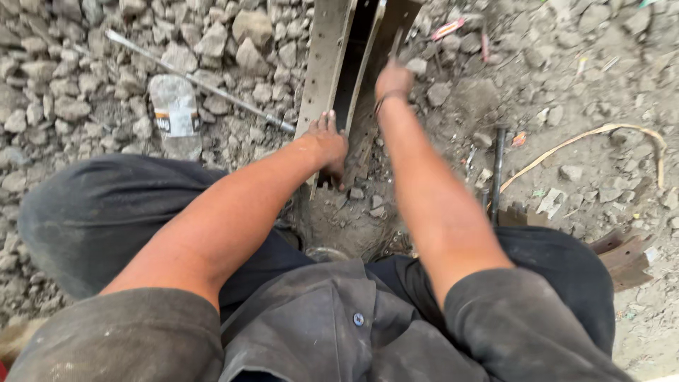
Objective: The person sits on the ground and uses a metal file to scrape and clean the inner surface of a curved metal part. They repeatedly file the surface, flip the part over, and continue filing the other side.
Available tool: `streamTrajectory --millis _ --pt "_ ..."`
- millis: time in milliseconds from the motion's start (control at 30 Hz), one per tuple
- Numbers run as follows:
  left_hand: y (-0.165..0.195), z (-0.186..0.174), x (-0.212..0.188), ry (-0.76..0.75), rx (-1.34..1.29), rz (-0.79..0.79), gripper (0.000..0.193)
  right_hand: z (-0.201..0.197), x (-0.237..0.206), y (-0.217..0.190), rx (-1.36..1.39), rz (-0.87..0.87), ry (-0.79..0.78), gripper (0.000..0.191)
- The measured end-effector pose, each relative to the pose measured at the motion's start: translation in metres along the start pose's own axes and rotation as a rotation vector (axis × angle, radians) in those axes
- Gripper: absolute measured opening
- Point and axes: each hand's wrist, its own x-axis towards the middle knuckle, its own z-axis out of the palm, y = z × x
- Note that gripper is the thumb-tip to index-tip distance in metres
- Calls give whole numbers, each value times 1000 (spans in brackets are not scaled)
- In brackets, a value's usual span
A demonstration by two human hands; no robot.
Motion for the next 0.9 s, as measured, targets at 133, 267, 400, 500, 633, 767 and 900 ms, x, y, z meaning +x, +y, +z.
streamTrajectory --millis 133,267,400,500,633,767,900 --pt "2 -1 0 -27 20 4 133 0 -10 13 -186 90 64 28" --pt "0 2 0 -22 18 9 126 -13 5 8 21 34 14 30" --pt "-1 1 1 -10 -4 -6 132 -30 10 4 117 24 -3 32" --pt "0 1 2 -24 9 -4 130 -25 -16 23 -22 -127 213 33" --pt "-1 3 2 -28 23 -16 129 -8 -48 55 -152 -37 80 35" --pt "-1 4 5 -11 8 -6 131 -7 -36 52 -115 53 -15 38" --pt "0 1 5 -37 29 -23 132 -13 -9 29 -109 115 -54 46"
